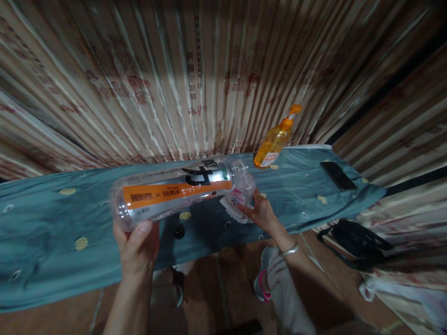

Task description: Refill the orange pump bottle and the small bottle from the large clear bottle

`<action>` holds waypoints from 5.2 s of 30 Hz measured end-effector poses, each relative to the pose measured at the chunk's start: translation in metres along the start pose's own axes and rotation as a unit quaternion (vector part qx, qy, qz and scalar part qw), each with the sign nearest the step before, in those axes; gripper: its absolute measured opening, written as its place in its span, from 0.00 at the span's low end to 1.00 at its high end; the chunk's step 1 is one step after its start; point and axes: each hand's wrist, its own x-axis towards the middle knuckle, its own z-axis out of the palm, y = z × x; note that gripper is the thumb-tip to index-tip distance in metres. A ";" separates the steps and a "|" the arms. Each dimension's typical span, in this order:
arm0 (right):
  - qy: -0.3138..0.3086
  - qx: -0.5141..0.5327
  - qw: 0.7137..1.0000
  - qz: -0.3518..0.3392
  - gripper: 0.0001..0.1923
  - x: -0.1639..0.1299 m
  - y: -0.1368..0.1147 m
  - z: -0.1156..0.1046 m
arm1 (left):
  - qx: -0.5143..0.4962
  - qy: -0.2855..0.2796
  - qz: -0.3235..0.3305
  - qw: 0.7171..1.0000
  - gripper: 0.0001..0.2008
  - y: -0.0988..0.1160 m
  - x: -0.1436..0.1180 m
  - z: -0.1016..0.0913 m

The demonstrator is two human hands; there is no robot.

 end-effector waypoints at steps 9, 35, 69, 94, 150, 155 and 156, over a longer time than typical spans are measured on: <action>0.006 0.006 1.000 -0.006 0.28 -0.001 0.000 0.003 | -0.017 0.009 0.005 1.000 0.39 -0.003 0.000 -0.002; 0.006 0.008 1.000 -0.008 0.30 -0.002 0.002 0.003 | -0.013 0.006 0.009 1.000 0.35 0.003 0.000 0.005; 0.003 -0.007 1.000 -0.003 0.28 -0.001 -0.002 0.001 | -0.048 0.012 0.028 0.998 0.48 0.009 0.005 0.016; 0.004 0.008 1.000 0.012 0.27 -0.002 -0.008 -0.001 | -0.047 0.006 0.030 0.998 0.43 0.007 0.005 0.013; 0.005 0.000 1.000 -0.004 0.28 -0.001 -0.001 -0.001 | -0.022 -0.034 0.050 0.998 0.31 -0.003 0.005 0.001; 0.008 -0.007 1.000 -0.005 0.28 -0.001 0.000 0.000 | -0.028 -0.028 0.052 0.998 0.31 -0.002 0.006 0.002; 0.009 -0.008 1.000 -0.003 0.28 -0.001 0.000 0.000 | -0.027 -0.032 0.054 0.998 0.32 -0.002 0.006 0.001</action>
